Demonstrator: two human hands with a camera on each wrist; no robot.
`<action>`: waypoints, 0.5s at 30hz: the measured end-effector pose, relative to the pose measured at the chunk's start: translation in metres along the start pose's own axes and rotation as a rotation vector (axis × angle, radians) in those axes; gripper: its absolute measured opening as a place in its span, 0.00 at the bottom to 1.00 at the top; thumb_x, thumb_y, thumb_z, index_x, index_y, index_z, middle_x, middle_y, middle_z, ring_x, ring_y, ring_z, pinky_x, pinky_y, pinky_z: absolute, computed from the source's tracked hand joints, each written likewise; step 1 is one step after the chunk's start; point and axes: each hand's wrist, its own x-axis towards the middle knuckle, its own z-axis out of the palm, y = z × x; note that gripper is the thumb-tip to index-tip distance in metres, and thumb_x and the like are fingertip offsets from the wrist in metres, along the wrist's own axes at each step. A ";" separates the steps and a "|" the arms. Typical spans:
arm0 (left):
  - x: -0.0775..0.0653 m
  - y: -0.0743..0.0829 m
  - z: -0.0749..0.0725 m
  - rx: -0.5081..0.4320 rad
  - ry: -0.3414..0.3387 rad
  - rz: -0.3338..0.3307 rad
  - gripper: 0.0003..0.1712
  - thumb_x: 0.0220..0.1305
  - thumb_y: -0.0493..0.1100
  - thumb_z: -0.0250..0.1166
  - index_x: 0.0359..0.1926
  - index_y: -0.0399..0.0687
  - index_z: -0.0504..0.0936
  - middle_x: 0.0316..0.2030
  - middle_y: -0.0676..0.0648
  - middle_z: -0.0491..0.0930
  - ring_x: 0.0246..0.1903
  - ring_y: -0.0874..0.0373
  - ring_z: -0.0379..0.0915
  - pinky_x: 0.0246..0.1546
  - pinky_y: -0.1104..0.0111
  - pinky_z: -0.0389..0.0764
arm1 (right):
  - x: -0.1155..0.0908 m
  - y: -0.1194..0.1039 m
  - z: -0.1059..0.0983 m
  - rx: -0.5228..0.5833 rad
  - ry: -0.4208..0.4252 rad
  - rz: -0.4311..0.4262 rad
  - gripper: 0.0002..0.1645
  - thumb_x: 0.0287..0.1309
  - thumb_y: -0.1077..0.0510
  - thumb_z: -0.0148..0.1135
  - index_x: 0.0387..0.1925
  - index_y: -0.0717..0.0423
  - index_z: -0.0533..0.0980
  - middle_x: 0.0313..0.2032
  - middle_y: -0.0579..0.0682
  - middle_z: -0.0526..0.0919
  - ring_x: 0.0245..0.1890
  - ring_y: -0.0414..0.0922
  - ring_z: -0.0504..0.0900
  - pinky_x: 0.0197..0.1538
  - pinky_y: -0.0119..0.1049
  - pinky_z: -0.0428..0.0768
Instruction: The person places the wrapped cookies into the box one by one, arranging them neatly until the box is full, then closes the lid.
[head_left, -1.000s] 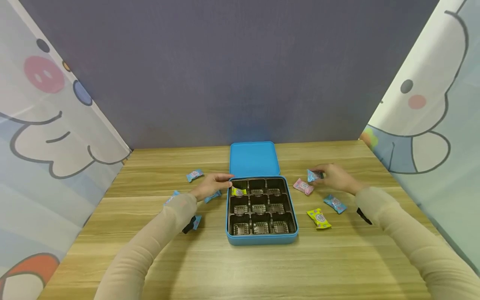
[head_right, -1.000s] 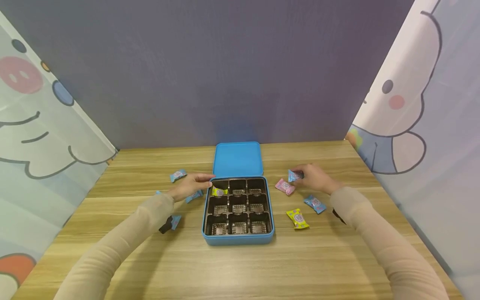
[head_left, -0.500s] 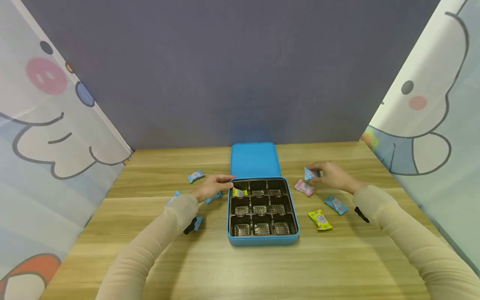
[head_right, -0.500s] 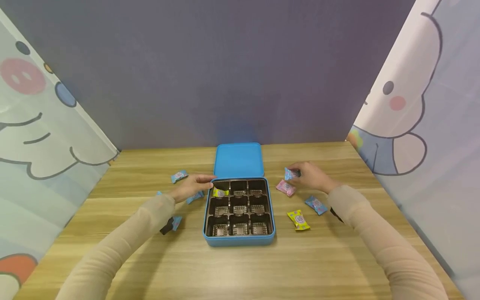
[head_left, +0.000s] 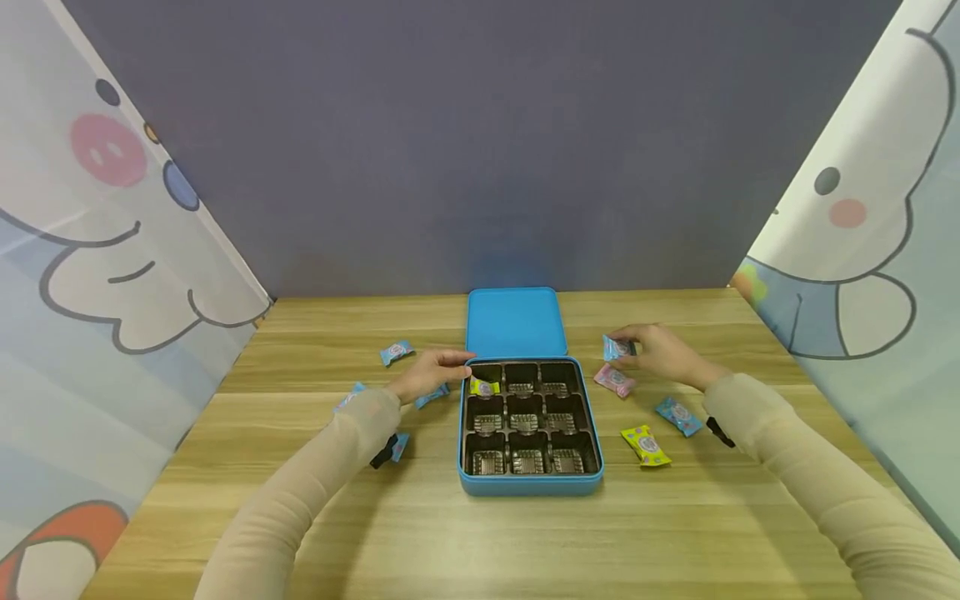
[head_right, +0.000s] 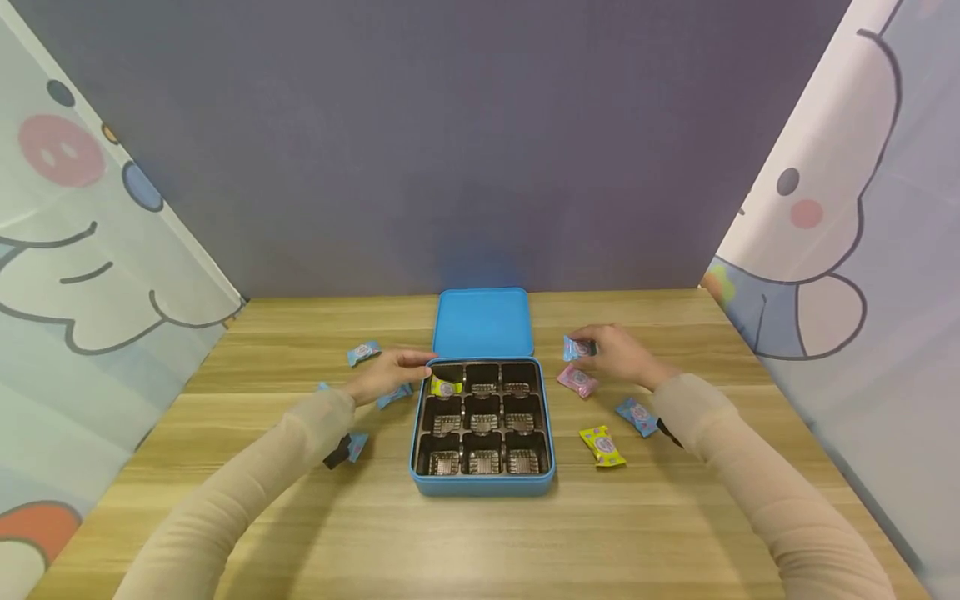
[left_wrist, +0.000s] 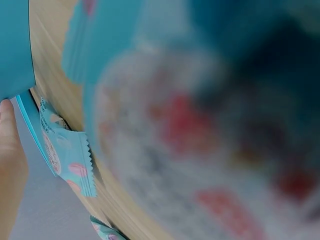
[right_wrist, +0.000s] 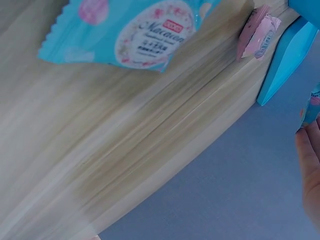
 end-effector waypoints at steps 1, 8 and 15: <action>0.000 0.000 0.000 0.002 0.003 -0.004 0.28 0.62 0.51 0.60 0.63 0.51 0.69 0.63 0.47 0.65 0.62 0.50 0.63 0.60 0.57 0.68 | 0.000 0.000 0.000 0.000 0.000 -0.001 0.29 0.47 0.57 0.70 0.51 0.65 0.75 0.43 0.57 0.82 0.40 0.48 0.78 0.45 0.48 0.77; 0.002 0.001 -0.001 0.006 0.020 -0.009 0.26 0.63 0.49 0.59 0.62 0.51 0.70 0.63 0.48 0.66 0.61 0.51 0.64 0.61 0.57 0.68 | 0.001 -0.003 0.002 0.020 0.023 -0.021 0.27 0.47 0.61 0.69 0.51 0.66 0.74 0.44 0.59 0.82 0.42 0.52 0.79 0.46 0.51 0.78; 0.000 0.000 -0.001 0.003 0.005 -0.009 0.28 0.62 0.51 0.60 0.63 0.51 0.69 0.64 0.47 0.65 0.61 0.51 0.63 0.61 0.57 0.68 | 0.004 -0.007 0.005 0.040 0.028 -0.014 0.27 0.48 0.62 0.68 0.52 0.66 0.74 0.46 0.61 0.81 0.45 0.54 0.78 0.49 0.53 0.77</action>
